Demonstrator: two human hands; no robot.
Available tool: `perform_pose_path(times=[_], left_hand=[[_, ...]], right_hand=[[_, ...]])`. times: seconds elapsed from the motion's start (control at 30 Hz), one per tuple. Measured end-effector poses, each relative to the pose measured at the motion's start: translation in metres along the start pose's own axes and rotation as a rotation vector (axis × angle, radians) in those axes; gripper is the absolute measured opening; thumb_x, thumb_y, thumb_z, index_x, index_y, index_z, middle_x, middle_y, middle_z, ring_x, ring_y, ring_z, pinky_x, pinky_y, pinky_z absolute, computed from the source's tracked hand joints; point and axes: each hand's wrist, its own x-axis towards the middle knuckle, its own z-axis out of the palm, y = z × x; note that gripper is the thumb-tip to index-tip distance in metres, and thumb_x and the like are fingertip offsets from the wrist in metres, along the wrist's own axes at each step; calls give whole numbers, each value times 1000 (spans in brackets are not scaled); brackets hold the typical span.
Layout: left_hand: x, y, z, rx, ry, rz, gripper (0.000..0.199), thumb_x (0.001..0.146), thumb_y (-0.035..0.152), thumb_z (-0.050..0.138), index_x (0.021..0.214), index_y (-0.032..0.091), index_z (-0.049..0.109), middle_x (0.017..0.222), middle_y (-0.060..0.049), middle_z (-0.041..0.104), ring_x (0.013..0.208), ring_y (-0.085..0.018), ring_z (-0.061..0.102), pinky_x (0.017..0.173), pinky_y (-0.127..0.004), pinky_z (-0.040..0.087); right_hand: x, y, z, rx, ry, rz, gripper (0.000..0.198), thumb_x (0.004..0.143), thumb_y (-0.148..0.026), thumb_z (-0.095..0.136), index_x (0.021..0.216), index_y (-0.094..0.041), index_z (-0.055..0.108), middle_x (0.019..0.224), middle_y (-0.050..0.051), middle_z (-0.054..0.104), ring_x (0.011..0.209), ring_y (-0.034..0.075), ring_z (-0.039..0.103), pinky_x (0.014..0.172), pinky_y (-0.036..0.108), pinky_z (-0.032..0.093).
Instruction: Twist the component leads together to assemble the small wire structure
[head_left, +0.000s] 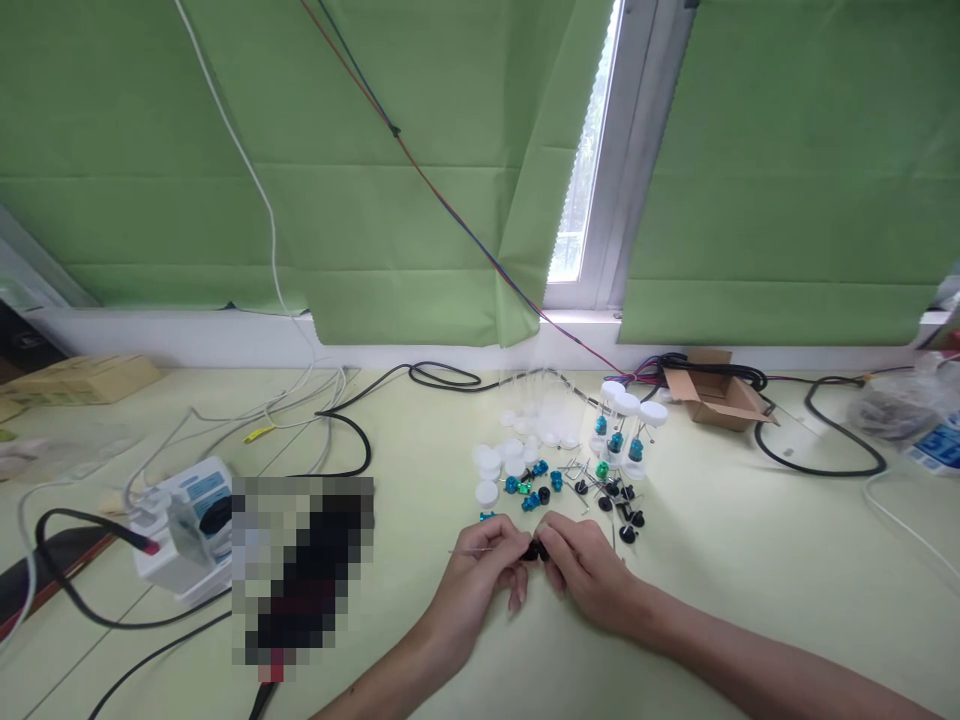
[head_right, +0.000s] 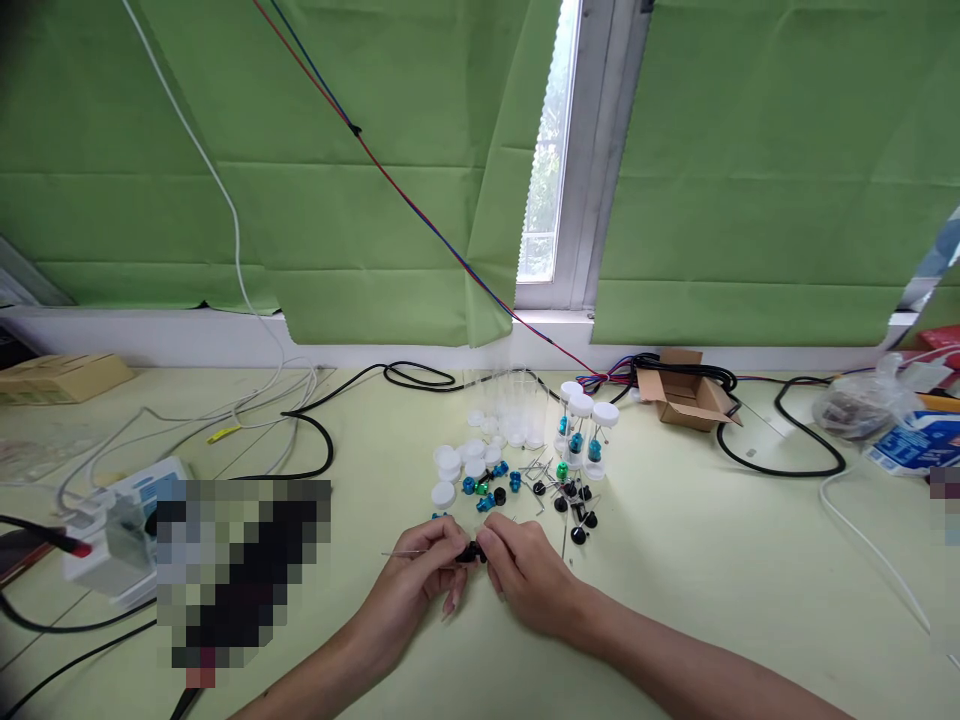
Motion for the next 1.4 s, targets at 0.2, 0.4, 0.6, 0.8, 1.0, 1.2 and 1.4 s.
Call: perform_pose_path(times=[0.2, 0.4, 0.6, 0.8, 1.0, 1.2, 1.4], left_hand=[[3, 1, -2, -110, 46, 20, 25, 80, 30, 67, 62, 15, 57, 57, 2, 53, 46, -9, 47, 41, -20, 36], [4, 1, -3, -127, 20, -11, 26, 80, 29, 66, 62, 16, 53, 55, 1, 55, 44, -9, 47, 40, -19, 36], [4, -1, -1, -51, 17, -28, 33, 83, 34, 64, 58, 16, 51, 48, 2, 52, 38, -9, 46, 38, -20, 37], [3, -3, -1, -19, 9, -25, 44, 84, 39, 63, 49, 14, 52, 46, 0, 53, 37, -10, 48, 37, -21, 37], [5, -4, -3, -126, 38, 14, 41, 83, 34, 65, 48, 14, 53, 43, 1, 52, 34, -9, 45, 35, -21, 37], [7, -6, -6, -241, 67, 22, 37, 81, 30, 66, 50, 14, 54, 44, 1, 52, 35, -10, 45, 34, -21, 36], [8, -5, -6, -246, 65, 4, 37, 81, 29, 67, 50, 14, 54, 43, 1, 51, 34, -9, 45, 33, -20, 35]], right_hand=[[-2, 1, 1, 26, -9, -21, 11, 94, -30, 47, 101, -21, 46, 54, -10, 40, 48, 10, 34, 49, 21, 28], [-3, 1, 0, 12, -24, -19, 7, 95, -24, 42, 93, -20, 48, 56, -8, 41, 49, 10, 35, 50, 22, 27], [0, -1, -1, -52, -15, -63, 32, 100, -28, 33, 70, -21, 43, 52, -6, 44, 46, 10, 39, 54, 23, 32], [3, -2, 0, -59, -9, -56, 42, 102, -31, 27, 63, -21, 38, 50, -5, 43, 46, 10, 42, 55, 24, 34], [1, -1, 1, 33, -29, -20, 23, 102, -32, 32, 92, -20, 49, 53, -8, 44, 47, 10, 41, 54, 22, 35], [0, 4, 3, 58, 10, -56, 17, 93, -23, 49, 109, -21, 44, 58, -10, 39, 52, 10, 37, 51, 21, 29], [-1, 6, 4, 45, 3, -35, 7, 94, -23, 46, 101, -20, 47, 57, -9, 41, 50, 10, 36, 50, 22, 29]])
